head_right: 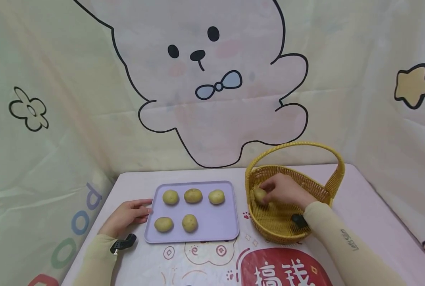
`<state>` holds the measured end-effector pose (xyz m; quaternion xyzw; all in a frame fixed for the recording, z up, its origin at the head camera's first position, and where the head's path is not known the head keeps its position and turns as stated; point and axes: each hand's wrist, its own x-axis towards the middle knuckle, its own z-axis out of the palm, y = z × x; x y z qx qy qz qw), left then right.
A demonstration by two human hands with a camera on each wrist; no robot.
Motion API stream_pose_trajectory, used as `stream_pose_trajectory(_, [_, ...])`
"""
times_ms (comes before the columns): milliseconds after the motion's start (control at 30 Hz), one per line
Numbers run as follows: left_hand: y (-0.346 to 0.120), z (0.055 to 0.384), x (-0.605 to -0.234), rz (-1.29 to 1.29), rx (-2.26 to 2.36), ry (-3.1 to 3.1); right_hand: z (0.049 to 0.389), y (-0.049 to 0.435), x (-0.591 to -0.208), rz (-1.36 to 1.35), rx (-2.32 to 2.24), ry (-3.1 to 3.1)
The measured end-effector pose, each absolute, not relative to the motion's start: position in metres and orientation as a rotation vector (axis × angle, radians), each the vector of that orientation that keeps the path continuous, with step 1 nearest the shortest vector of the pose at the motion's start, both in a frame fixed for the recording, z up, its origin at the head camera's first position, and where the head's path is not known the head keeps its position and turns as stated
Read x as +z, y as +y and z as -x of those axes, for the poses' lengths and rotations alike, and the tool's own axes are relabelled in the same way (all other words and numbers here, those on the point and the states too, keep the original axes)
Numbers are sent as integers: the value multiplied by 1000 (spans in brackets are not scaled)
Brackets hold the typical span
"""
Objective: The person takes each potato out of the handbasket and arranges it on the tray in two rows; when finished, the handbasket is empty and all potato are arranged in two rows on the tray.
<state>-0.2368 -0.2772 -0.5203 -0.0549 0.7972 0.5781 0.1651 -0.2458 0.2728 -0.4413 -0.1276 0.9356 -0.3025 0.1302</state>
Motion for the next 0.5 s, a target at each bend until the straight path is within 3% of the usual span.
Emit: stream_pose_trajectory(500, [-275,235,-518,151,1640,2260,173,266,-387,264,-944,2838])
